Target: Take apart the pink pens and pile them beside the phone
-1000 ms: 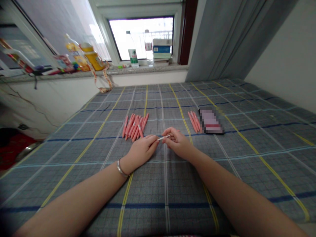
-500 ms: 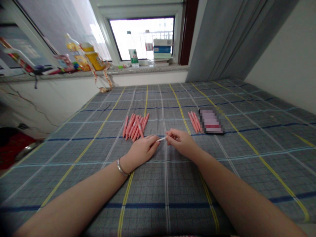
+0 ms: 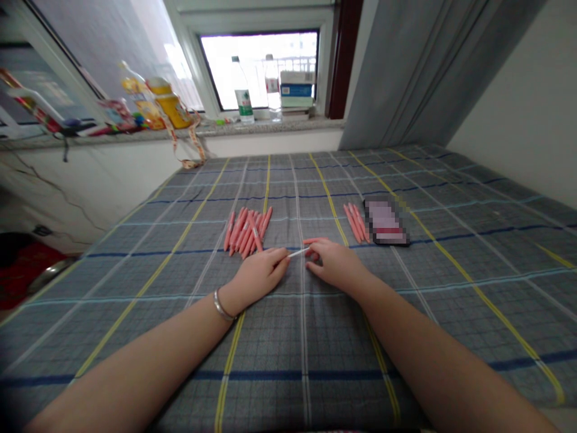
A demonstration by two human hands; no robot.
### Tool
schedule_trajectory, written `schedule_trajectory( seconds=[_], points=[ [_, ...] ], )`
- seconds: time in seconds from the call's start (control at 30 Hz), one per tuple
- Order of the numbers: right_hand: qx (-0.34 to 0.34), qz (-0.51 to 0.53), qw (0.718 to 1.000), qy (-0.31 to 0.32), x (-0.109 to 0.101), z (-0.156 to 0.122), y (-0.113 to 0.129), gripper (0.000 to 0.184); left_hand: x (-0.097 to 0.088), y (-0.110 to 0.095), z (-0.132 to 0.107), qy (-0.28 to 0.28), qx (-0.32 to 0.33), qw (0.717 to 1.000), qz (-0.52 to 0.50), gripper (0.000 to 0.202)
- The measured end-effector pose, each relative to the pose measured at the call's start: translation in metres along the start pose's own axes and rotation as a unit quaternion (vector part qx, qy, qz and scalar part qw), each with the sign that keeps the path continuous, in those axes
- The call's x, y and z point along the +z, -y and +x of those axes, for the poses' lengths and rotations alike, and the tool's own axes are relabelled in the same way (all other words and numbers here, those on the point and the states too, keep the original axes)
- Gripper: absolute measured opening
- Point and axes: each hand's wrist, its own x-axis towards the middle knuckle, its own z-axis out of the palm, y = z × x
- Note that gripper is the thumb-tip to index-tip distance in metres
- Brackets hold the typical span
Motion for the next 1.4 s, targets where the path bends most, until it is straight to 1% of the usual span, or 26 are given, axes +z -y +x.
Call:
schedule_trajectory(
  seconds=[0.13, 0.43, 0.53, 0.6, 0.67, 0.73, 0.8, 0.87, 0.97, 1.03, 1.1, 1.2, 1.4],
  points=[
    [-0.004, -0.015, 1.000, 0.010, 0.001, 0.001, -0.001, 0.003, -0.002, -0.001, 0.000, 0.007, -0.003, 1.000, 0.006, 0.031],
    [-0.002, -0.041, 0.999, 0.021, 0.000, 0.000, 0.001, 0.009, -0.005, -0.001, -0.001, 0.029, -0.010, 0.999, 0.012, 0.030],
    [0.019, -0.035, 0.999, 0.011, 0.000, -0.001, 0.002, 0.004, -0.005, 0.001, 0.000, 0.031, -0.028, 0.999, 0.024, 0.029],
    [0.036, -0.028, 0.999, -0.013, 0.001, -0.001, 0.002, 0.024, -0.004, 0.001, 0.000, 0.037, -0.041, 0.998, 0.029, 0.030],
    [0.035, -0.029, 0.998, -0.037, 0.002, -0.001, 0.000, 0.045, -0.004, 0.001, 0.000, 0.045, -0.051, 0.997, 0.037, 0.032],
    [0.020, -0.044, 0.998, -0.038, 0.003, 0.000, -0.002, 0.052, -0.004, 0.001, 0.000, 0.050, -0.061, 0.996, 0.051, 0.034],
    [0.011, -0.058, 0.998, -0.023, 0.004, 0.001, -0.004, 0.047, -0.004, 0.001, 0.000, 0.053, -0.068, 0.994, 0.065, 0.035],
    [0.002, -0.059, 0.998, -0.011, 0.005, 0.002, -0.005, 0.036, -0.004, 0.001, 0.000, 0.056, -0.069, 0.993, 0.073, 0.035],
    [0.005, -0.047, 0.999, -0.018, 0.006, 0.004, -0.006, 0.026, -0.004, 0.001, 0.000, 0.060, -0.075, 0.992, 0.077, 0.036],
    [0.028, -0.048, 0.998, -0.040, 0.007, 0.005, -0.006, 0.026, -0.003, 0.001, 0.000, 0.066, -0.082, 0.991, 0.077, 0.037],
    [0.045, -0.056, 0.996, -0.061, 0.007, 0.007, -0.006, 0.032, -0.003, 0.000, 0.001, 0.071, -0.088, 0.991, 0.078, 0.037],
    [0.045, -0.067, 0.995, -0.059, 0.007, 0.008, -0.007, 0.035, -0.003, 0.000, 0.001, 0.068, -0.088, 0.990, 0.083, 0.037],
    [0.051, -0.063, 0.995, -0.050, 0.006, 0.010, -0.006, 0.017, -0.002, 0.000, 0.001, 0.066, -0.087, 0.991, 0.082, 0.036]
  ],
)
